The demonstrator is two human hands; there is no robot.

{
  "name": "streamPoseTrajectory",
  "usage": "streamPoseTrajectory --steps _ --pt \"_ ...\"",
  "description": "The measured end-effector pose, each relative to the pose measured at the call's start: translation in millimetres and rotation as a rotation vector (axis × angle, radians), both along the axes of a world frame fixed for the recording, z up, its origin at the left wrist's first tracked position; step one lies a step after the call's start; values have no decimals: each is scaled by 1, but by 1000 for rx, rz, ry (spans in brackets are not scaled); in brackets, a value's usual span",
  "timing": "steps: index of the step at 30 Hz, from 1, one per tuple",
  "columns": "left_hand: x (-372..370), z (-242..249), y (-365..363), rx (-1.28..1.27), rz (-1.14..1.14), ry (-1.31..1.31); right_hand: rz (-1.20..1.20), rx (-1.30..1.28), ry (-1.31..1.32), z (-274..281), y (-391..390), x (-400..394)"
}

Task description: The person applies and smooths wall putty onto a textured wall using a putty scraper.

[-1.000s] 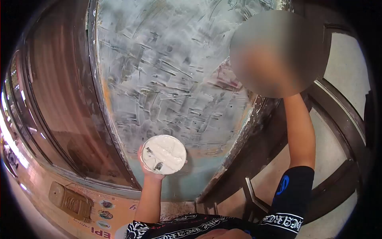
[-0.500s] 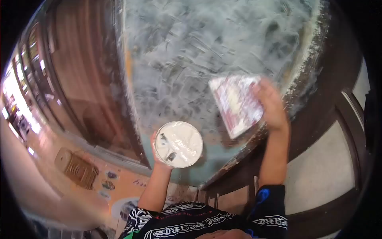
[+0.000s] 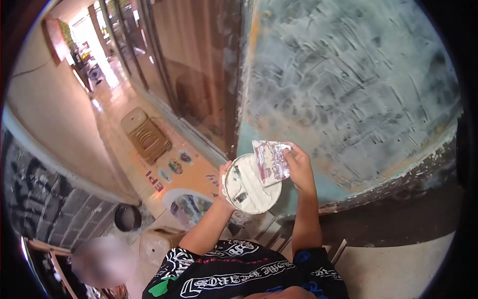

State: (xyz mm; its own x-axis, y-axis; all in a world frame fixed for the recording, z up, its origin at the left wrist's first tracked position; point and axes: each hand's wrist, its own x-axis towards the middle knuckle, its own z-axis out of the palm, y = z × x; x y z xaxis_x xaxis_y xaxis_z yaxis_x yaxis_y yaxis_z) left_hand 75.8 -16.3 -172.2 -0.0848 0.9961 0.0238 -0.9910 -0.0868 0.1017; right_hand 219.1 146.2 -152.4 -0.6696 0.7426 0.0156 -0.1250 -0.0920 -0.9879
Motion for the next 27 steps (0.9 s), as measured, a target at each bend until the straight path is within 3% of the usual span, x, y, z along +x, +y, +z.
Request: streamPoseTrajectory --steps 4,8,11,16,18,22,26,27 --pt "-3 -22 -6 -71 51 12 -11 -99 35 -29 13 -37" --pt "-15 -25 -10 82 -15 -136 -17 -212 58 -50 24 -70" --pt "-20 -36 -18 -32 -13 -93 -135 -221 -2 -89 32 -86" --pt "-37 -56 -46 -78 47 -38 -195 -416 51 -88 -2 -45" --pt "-46 -64 -53 -107 133 46 -115 -493 235 -74 -25 -31" --pt "-46 -61 -41 -72 61 -3 89 -424 66 -70 -36 -10" --pt "-49 -76 -25 -29 -24 -8 -99 -434 103 -81 -24 -20" --pt "-49 -73 -22 -146 -41 32 -122 -431 115 -87 -19 -25"
